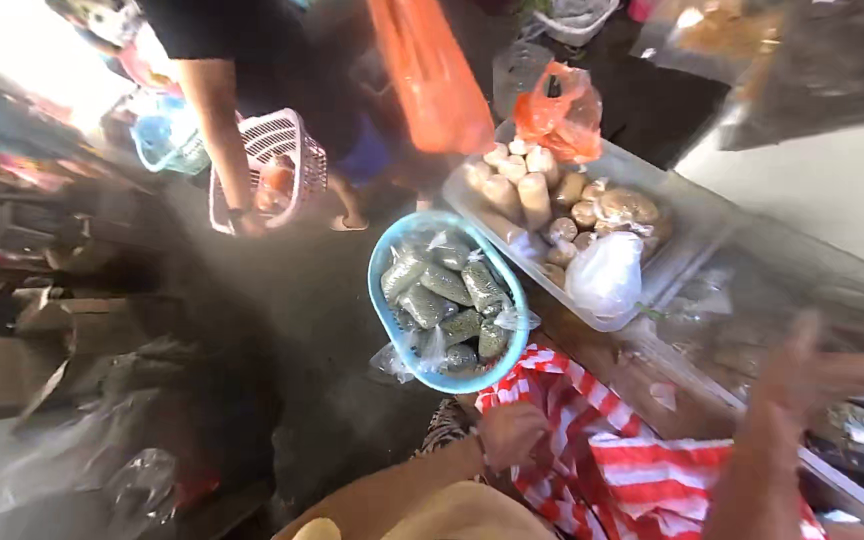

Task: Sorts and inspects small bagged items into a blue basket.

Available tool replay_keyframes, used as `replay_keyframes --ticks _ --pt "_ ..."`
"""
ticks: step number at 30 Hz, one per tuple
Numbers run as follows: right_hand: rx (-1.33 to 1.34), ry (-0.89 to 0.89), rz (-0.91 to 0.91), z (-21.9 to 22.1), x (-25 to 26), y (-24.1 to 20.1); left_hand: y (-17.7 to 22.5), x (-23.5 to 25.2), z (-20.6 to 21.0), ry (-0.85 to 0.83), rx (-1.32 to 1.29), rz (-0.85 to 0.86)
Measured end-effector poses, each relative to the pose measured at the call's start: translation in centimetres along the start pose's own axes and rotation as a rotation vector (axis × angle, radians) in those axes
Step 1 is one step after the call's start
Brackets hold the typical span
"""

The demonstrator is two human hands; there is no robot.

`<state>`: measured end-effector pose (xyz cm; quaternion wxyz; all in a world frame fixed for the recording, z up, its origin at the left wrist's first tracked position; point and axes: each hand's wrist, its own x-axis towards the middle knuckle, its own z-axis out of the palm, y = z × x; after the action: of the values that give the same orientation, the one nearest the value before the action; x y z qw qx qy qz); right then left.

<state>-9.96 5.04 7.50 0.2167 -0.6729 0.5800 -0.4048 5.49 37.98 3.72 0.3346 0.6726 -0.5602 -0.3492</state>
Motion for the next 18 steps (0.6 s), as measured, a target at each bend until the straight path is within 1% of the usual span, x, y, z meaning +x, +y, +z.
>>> replay_keyframes --ticks 1,3,4,6,8,9,10,12,14,15,16,18 --pt "0.062 -0.096 -0.116 1.6 -3.0 -2.3 -1.0 -0.8 -1.5 0.061 0.016 -0.071" --pt "0.153 -0.384 -0.301 5.0 -9.6 -6.5 -2.7 -2.0 -4.3 0.147 0.05 -0.2" --pt "0.18 -0.574 -0.365 6.8 -12.8 -8.5 -3.4 -2.6 -5.5 0.185 0.073 -0.249" --pt "0.205 -0.959 -0.451 11.5 -18.3 -11.3 -5.1 -3.2 -7.5 0.308 0.133 -0.277" --pt "0.043 -1.288 -0.54 16.2 -21.9 -12.9 -6.4 -3.1 -9.9 0.422 0.187 -0.348" --pt "-0.112 -1.383 -0.619 18.3 -23.2 -13.3 -7.0 -2.8 -11.3 0.457 0.197 -0.419" --pt "-0.281 -1.424 -0.706 20.0 -24.3 -13.6 -7.6 -2.3 -12.8 0.491 0.204 -0.49" --pt "-0.552 -1.403 -0.851 23.1 -25.8 -13.5 -9.0 -0.6 -16.2 0.541 0.245 -0.579" --pt "-0.738 -1.508 -0.904 24.9 -26.5 -13.8 -10.4 1.8 -19.3 0.52 0.31 -0.638" --pt "-0.762 -1.558 -0.891 25.2 -26.8 -13.8 -11.1 3.1 -20.7 0.477 0.356 -0.671" --pt "-0.732 -1.578 -0.843 25.3 -27.0 -13.6 -11.8 4.4 -21.8 0.413 0.406 -0.703" --pt "-0.616 -1.512 -0.766 25.1 -27.1 -12.9 -14.0 6.7 -23.3 0.25 0.486 -0.734"
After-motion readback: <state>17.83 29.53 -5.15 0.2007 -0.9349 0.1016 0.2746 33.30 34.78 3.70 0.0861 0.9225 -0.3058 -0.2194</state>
